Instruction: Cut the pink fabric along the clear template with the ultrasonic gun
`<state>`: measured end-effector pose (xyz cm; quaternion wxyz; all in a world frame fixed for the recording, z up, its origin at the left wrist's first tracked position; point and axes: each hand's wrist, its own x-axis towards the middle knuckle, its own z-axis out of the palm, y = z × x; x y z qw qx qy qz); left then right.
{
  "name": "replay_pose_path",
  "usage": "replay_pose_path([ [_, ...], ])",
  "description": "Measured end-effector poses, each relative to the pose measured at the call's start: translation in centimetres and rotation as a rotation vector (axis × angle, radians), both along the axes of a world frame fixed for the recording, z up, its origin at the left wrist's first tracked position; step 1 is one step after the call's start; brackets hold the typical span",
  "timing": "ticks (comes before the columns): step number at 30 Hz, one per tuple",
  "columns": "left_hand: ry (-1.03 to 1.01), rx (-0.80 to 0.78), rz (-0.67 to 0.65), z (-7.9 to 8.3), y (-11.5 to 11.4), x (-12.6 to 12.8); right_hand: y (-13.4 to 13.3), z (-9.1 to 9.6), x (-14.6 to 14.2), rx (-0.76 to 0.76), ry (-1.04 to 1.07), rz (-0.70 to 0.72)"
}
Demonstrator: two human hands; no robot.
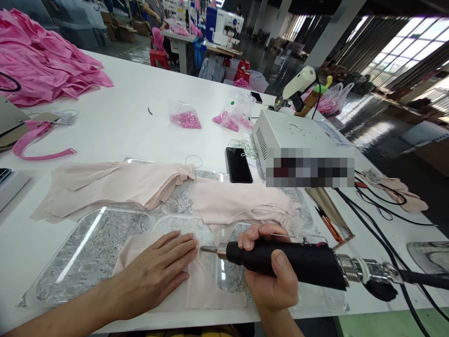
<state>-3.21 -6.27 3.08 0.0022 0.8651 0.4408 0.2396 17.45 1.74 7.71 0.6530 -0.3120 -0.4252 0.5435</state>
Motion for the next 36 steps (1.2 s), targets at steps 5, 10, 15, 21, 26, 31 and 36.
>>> replay_pose_path([
  [5,-0.009,-0.001,0.007,0.1,-0.1,0.1,0.1,0.3,-0.5,0.075,-0.041,-0.029],
  [10,0.021,-0.022,0.001,0.0,-0.3,0.2,0.2,0.2,-0.8,0.13,-0.095,-0.006],
  [15,0.001,-0.029,0.002,-0.2,-0.4,0.2,0.2,0.0,-1.0,0.128,-0.118,-0.033],
  [21,-0.004,-0.028,0.003,-0.3,-0.4,0.2,0.4,0.2,-1.1,0.115,-0.096,-0.061],
  [26,0.008,-0.009,0.021,-0.6,-0.5,0.3,0.4,0.6,-1.2,0.113,-0.109,-0.087],
  [31,-0.003,-0.002,0.026,-0.8,-0.6,0.4,0.4,0.3,-1.0,0.129,-0.122,-0.048],
  [36,-0.006,0.011,0.037,-0.8,-0.6,0.4,0.5,0.1,-1.2,0.127,-0.13,-0.046],
])
